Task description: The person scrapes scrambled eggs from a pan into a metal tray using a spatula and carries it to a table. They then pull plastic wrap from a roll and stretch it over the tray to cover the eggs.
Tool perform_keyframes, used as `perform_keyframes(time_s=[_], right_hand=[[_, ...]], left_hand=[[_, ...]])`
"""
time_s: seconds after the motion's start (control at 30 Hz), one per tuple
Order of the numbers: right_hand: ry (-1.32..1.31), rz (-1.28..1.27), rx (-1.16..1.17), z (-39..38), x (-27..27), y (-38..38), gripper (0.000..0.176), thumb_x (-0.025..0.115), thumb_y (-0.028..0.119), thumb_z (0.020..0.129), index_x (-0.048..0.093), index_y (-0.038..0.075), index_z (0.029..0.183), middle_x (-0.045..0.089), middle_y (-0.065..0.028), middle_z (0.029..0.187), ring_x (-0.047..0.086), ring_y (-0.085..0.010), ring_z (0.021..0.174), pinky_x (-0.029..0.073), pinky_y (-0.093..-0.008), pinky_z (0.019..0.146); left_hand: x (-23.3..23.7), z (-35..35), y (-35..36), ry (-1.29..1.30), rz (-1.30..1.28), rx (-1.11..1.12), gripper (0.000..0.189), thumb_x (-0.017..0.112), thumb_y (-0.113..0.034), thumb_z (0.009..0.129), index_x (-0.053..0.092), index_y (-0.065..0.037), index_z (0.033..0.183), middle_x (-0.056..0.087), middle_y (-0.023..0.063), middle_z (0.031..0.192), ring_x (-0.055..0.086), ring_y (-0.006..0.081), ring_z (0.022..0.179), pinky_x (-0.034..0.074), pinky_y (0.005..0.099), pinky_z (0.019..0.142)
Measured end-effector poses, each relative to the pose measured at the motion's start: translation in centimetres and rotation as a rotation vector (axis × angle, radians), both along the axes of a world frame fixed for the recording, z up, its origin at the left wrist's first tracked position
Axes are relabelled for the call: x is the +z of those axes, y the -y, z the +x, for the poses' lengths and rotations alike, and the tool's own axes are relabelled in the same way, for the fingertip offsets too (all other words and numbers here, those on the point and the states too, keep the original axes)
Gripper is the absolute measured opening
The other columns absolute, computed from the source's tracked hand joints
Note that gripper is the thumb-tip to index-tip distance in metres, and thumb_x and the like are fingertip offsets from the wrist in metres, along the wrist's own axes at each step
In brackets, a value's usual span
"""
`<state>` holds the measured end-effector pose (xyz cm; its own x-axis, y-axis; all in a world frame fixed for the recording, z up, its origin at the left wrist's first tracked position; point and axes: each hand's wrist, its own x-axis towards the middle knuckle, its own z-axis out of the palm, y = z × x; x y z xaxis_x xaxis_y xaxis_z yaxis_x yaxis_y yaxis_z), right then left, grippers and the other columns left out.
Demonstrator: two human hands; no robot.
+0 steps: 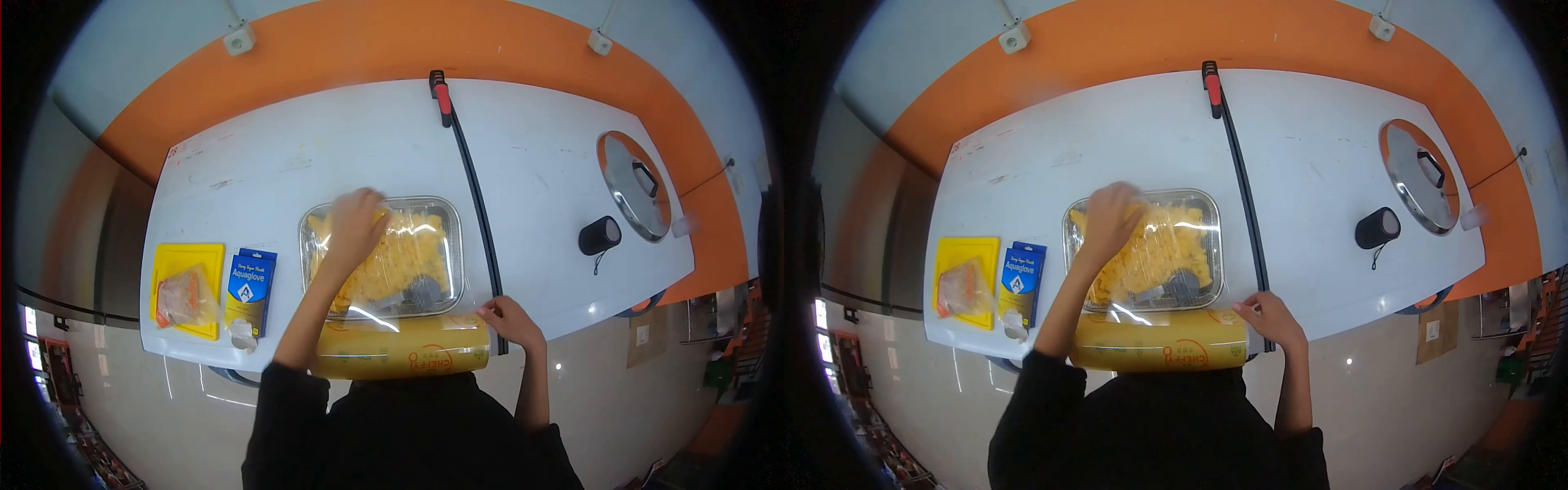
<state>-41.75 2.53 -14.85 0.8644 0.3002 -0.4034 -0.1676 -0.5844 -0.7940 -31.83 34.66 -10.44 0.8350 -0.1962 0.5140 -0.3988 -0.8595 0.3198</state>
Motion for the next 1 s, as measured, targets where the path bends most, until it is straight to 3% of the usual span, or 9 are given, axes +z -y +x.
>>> perform_keyframes(time_s=[0.1,0.2,0.27,0.37,0.57,0.7,0.9,0.97,1.0], right_hand=[[0.08,-0.017,0.014,0.6,1.7,-2.9,0.049,0.062,0.044,0.077,0.057,-0.004,0.088,0.057,-0.0157,0.084,0.055,-0.0247,0.084,0.044,-0.0357,0.071],[0.521,-0.246,0.257,0.5,4.5,-6.7,0.035,0.065,0.032,0.074,0.057,-0.001,0.078,0.055,-0.0154,0.08,0.053,-0.0309,0.08,0.044,-0.0383,0.073],[0.498,-0.367,0.332,1.3,4.4,-8.9,0.033,0.064,0.031,0.075,0.057,-0.001,0.078,0.056,-0.0156,0.081,0.054,-0.0309,0.082,0.044,-0.0389,0.073],[0.389,-0.44,0.367,2.4,4.3,-10.1,0.034,0.063,0.031,0.077,0.054,-0.002,0.08,0.055,-0.0155,0.081,0.053,-0.0306,0.081,0.043,-0.0385,0.072],[0.085,-0.107,0.454,3.8,2.8,-6.4,0.041,0.068,0.033,0.068,0.051,-0.001,0.082,0.054,-0.0143,0.073,0.052,-0.0245,0.066,0.043,-0.0343,0.064],[-0.014,-0.36,0.28,2.8,2.8,-7.7,0.046,0.067,0.033,0.062,0.054,-0.003,0.087,0.056,-0.0169,0.08,0.056,-0.0312,0.077,0.044,-0.0356,0.071],[-0.059,-0.253,0.152,3.4,1.6,-8.3,0.039,0.069,0.03,0.064,0.049,0.0,0.078,0.05,-0.0085,0.069,0.05,-0.0188,0.065,0.042,-0.0303,0.061],[-0.058,0.09,0.076,3.2,-0.1,-7.2,0.032,0.072,0.02,0.067,0.044,0.005,0.072,0.045,-0.0024,0.067,0.047,-0.0114,0.062,0.04,-0.0253,0.055],[-0.056,0.091,0.067,3.1,0.1,-7.1,0.032,0.072,0.02,0.067,0.044,0.005,0.072,0.045,-0.0024,0.067,0.047,-0.0114,0.062,0.04,-0.0253,0.055]], left_hand=[[-1.1,-7.9,-3.2,0.037,-0.175,0.33,0.046,0.063,-0.013,0.075,0.044,0.0,0.114,0.047,0.0192,0.114,0.041,0.0344,0.11,0.03,0.0422,0.094],[-3.8,-13.9,-6.1,-0.098,-0.248,0.498,0.051,0.065,-0.022,0.074,0.044,0.003,0.113,0.05,0.0216,0.108,0.046,0.0318,0.106,0.033,0.0394,0.093],[-6.3,-16.3,-8.1,-0.77,-0.702,0.492,0.055,0.067,-0.026,0.073,0.044,0.006,0.111,0.051,0.021,0.105,0.051,0.028,0.1,0.04,0.0351,0.086],[-5.5,-15.3,-9.4,-1.028,-0.825,0.347,0.056,0.068,-0.029,0.072,0.044,0.008,0.107,0.052,0.0194,0.102,0.055,0.024,0.092,0.045,0.0312,0.076],[-5.6,-14.9,-10.0,-1.011,-0.952,0.126,0.067,0.071,-0.021,0.067,0.034,0.005,0.117,0.049,0.0165,0.11,0.05,0.0232,0.102,0.041,0.0321,0.087],[-7.3,-14.5,-9.4,-0.96,-0.908,0.233,0.067,0.07,-0.015,0.066,0.033,0.006,0.118,0.05,0.0163,0.109,0.05,0.0232,0.104,0.041,0.0321,0.087],[-8.5,-13.5,-9.4,-0.812,-0.751,0.327,0.057,0.073,-0.016,0.062,0.043,0.005,0.106,0.058,0.0149,0.094,0.058,0.0226,0.089,0.046,0.0319,0.078],[-7.6,-13.8,-8.7,-0.8,-0.795,0.369,0.054,0.073,-0.016,0.063,0.045,0.005,0.103,0.059,0.0144,0.092,0.058,0.0213,0.087,0.046,0.031,0.075],[-7.2,-13.7,-8.4,-0.783,-0.837,0.408,0.051,0.074,-0.016,0.064,0.046,0.004,0.101,0.06,0.0139,0.091,0.059,0.0201,0.085,0.047,0.0301,0.073]])
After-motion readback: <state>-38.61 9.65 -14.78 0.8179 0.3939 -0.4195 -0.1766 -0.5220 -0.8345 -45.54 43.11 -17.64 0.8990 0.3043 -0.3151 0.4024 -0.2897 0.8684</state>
